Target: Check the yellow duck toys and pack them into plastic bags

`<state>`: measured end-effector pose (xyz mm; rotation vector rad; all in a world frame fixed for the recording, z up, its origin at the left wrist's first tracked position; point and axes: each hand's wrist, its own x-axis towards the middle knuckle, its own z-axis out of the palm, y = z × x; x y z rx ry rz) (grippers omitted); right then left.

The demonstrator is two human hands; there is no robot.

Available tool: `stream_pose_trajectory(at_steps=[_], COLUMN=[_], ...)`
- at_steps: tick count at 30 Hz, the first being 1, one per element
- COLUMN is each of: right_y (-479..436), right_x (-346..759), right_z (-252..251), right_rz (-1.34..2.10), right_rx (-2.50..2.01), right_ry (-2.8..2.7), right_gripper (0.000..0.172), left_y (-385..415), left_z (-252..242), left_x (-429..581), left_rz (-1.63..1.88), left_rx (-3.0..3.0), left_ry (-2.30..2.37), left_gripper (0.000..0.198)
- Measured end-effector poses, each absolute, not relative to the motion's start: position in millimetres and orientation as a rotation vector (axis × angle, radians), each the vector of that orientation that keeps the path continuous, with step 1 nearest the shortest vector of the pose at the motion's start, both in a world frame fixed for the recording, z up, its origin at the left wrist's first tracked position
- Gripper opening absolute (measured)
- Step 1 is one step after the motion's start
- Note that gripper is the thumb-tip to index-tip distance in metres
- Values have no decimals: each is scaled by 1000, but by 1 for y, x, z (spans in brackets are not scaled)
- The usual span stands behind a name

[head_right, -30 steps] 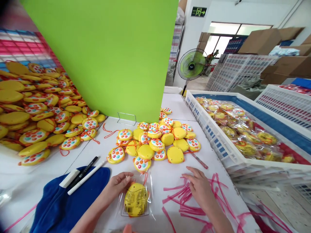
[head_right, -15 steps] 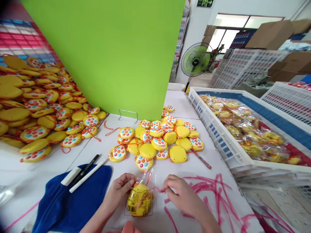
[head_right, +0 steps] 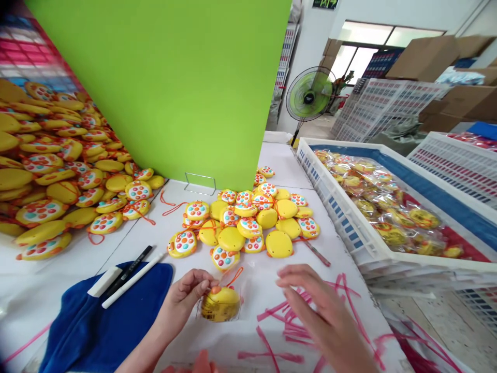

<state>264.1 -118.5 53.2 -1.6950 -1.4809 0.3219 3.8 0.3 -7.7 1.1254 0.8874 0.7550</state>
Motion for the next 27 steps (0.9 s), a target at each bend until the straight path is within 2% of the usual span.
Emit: stream_pose_trajectory(at_steps=[3,7,12,19,23,26,27], right_y=[-87,-71,-68,-65,-69,-72,-73], right_x=[232,204,194,191,203,215,217], right_z=[40,28,33,42,35,25,21], right_rz=[283,27,-101,254,619,816,900], right_rx=[-1657,-1730,-1820,-1791,-1563,-1349,-1325], right_ry=[-1683,-1862,-1924,-1959,-1632,-1303,-1250], right_gripper=[19,31,34,31,22,58,64], left_y=[-3,-5,-7,-11,-7,-2,0], left_z=[-1,5,6,11,8,6,6], left_x=[5,4,4,9,10,9,9], left_rz=[783,810,860,859,877,916,922], left_rx=[1225,1292,1369,1522,1394,1242,1195], left_ry=[916,926,977,969,970,957,945], left_gripper=[29,27,24,23,24,25,25])
